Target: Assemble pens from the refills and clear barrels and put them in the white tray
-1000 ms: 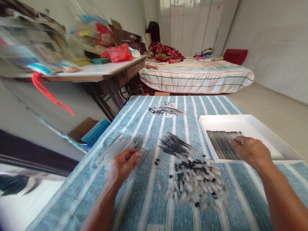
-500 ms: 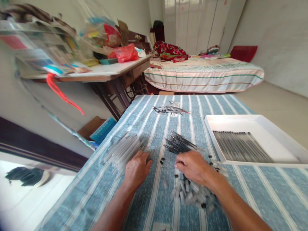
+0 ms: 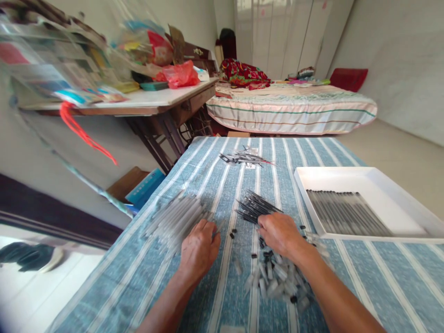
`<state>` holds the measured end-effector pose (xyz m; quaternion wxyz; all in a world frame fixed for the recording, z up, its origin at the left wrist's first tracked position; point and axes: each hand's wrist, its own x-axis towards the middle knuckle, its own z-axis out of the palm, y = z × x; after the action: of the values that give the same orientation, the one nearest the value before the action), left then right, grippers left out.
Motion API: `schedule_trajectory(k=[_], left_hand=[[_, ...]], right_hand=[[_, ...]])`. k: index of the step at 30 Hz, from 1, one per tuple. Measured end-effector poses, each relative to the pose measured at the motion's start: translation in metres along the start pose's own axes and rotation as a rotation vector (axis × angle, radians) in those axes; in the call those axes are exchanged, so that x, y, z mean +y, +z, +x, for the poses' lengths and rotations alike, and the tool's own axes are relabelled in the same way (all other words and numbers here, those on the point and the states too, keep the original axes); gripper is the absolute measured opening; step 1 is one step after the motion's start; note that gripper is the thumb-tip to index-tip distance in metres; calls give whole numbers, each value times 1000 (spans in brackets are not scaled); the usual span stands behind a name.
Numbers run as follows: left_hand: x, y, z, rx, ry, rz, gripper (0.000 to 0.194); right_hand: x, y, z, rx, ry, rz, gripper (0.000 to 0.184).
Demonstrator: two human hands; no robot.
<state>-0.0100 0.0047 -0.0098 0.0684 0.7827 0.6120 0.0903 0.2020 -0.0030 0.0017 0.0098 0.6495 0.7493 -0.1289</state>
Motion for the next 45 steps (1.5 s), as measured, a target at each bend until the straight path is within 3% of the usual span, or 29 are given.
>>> schedule_trajectory(k=[3, 7, 17, 26, 34, 45], left_hand=[[-1, 3, 2, 65, 5, -207, 10], [-3, 7, 4, 99, -13, -473, 10], [-8, 14, 4, -13, -124, -933, 10], [-7, 11, 4, 4, -88, -909, 20], [-4, 6, 3, 36, 29, -766, 25], [-6, 10, 2, 52, 139, -676, 30]], right_hand=[[8, 2, 5, -4, 76, -59, 18], [4, 4, 6, -24, 64, -62, 18], [-2, 10, 6, -33, 65, -126, 18], [4, 7, 4, 27, 29, -139, 21], [9, 4, -1, 123, -145, -107, 21], [8, -4, -5, 110, -206, -144, 23]])
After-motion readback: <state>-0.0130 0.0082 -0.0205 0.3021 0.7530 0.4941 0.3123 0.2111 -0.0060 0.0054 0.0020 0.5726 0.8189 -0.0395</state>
